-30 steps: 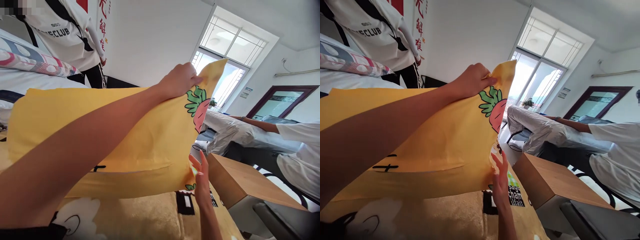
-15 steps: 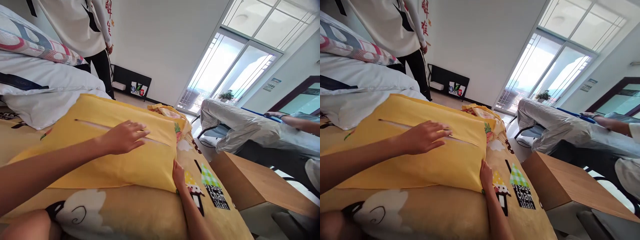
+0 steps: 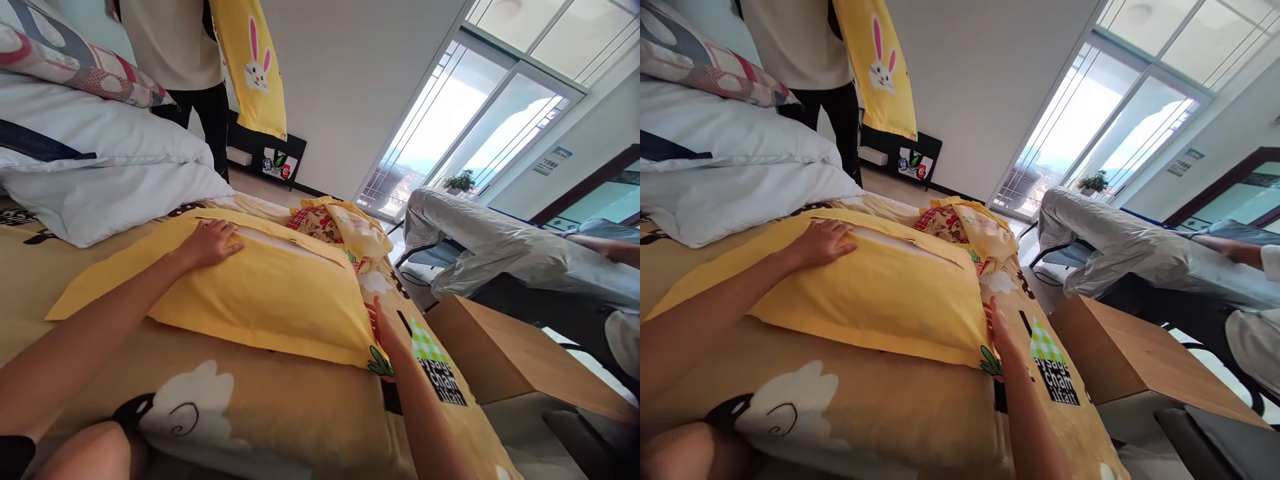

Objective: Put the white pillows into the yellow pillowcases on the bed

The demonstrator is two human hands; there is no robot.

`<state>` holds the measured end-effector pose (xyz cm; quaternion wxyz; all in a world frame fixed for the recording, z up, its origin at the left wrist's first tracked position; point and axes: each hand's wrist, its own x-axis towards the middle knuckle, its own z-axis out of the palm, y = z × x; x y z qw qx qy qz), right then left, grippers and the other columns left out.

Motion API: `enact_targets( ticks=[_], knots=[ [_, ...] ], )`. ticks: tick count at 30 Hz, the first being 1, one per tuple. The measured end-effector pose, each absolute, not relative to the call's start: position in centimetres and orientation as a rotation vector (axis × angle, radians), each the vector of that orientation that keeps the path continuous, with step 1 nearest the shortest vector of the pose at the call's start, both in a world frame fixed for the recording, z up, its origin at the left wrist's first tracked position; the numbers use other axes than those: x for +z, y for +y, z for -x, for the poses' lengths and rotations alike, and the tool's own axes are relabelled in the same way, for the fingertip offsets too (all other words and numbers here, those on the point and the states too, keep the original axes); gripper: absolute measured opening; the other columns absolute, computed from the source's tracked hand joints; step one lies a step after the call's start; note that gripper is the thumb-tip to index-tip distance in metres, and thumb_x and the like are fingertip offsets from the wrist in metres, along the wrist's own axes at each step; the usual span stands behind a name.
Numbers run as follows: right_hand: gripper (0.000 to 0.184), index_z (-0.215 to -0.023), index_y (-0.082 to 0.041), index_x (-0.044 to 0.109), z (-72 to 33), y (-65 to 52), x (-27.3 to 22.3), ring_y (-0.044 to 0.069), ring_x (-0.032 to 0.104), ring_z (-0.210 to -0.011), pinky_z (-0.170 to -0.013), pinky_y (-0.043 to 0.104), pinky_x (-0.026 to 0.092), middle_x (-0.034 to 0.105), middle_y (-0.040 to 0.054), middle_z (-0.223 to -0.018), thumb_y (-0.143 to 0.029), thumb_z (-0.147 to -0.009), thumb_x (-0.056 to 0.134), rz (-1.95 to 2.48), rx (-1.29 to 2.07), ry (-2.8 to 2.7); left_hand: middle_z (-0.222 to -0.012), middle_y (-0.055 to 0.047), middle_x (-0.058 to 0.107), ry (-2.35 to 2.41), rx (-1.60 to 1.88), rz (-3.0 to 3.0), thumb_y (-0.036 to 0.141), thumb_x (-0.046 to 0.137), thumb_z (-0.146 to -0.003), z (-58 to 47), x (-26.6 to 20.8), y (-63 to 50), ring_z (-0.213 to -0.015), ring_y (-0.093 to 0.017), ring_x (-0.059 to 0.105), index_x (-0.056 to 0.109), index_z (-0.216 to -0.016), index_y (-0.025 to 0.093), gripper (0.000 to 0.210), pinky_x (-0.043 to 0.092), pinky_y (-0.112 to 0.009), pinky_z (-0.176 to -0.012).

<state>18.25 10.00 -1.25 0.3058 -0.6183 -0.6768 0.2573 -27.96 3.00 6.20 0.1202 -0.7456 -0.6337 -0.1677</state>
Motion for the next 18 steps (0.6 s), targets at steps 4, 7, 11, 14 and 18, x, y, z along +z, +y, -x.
enact_targets(
  ticks=[4,7,11,14,18],
  knots=[
    [0.062,-0.092,-0.015,0.068,-15.6,10.0,-0.1,0.024,0.065,-0.09,-0.078,0.035,0.049,0.071,0.0132,-0.093,-0.069,-0.081,0.038,1.583,0.696,-1.666,-0.076,-0.002,0.059,-1.825,-0.756,2.08,0.048,0.051,-0.09,27.6,5.8,3.2,-0.076,-0.015,0.051,0.053,-0.077,0.014,0.036,0.037,-0.032,-0.083],
    [0.064,-0.106,-0.016,0.061,-13.7,9.8,0.4,0.025,0.063,-0.095,-0.08,0.036,0.049,0.068,0.0137,-0.106,-0.069,-0.083,0.033,1.542,0.578,-1.596,-0.047,0.006,0.026,-1.708,-1.345,1.782,0.038,0.053,-0.088,27.0,6.7,2.3,-0.05,-0.009,0.028,0.026,-0.051,0.02,0.049,0.033,-0.025,-0.061],
    [0.058,-0.113,-0.019,0.057,-12.2,10.5,1.6,0.026,0.059,-0.105,-0.09,0.038,0.045,0.065,0.0121,-0.116,-0.064,-0.085,0.033,1.464,0.439,-1.667,-0.047,0.007,0.015,-1.215,-1.715,1.454,0.021,0.051,-0.086,26.3,8.3,0.0,-0.046,-0.009,0.018,0.019,-0.049,0.02,0.049,0.023,-0.025,-0.049],
    [0.052,-0.112,-0.018,0.059,-10.3,11.0,3.1,0.033,0.049,-0.12,-0.1,0.049,0.034,0.058,0.0153,-0.127,-0.058,-0.081,0.049,1.447,0.311,-1.75,-0.048,0.006,0.022,-1.002,-1.51,1.665,0.011,0.053,-0.08,25.5,7.5,-2.2,-0.046,-0.009,0.021,0.027,-0.051,0.02,0.04,0.023,-0.027,-0.051],
    [0.04,-0.126,-0.022,0.051,-5.7,8.8,5.8,0.025,0.044,-0.127,-0.104,0.043,0.029,0.052,0.0111,-0.135,-0.039,-0.091,0.046,0.925,0.036,-2.15,-0.048,0.006,0.028,-0.949,-1.317,1.93,0.004,0.054,-0.073,24.1,5.2,-5.0,-0.049,-0.011,0.024,0.028,-0.058,0.02,0.034,0.02,-0.029,-0.052]
  ],
)
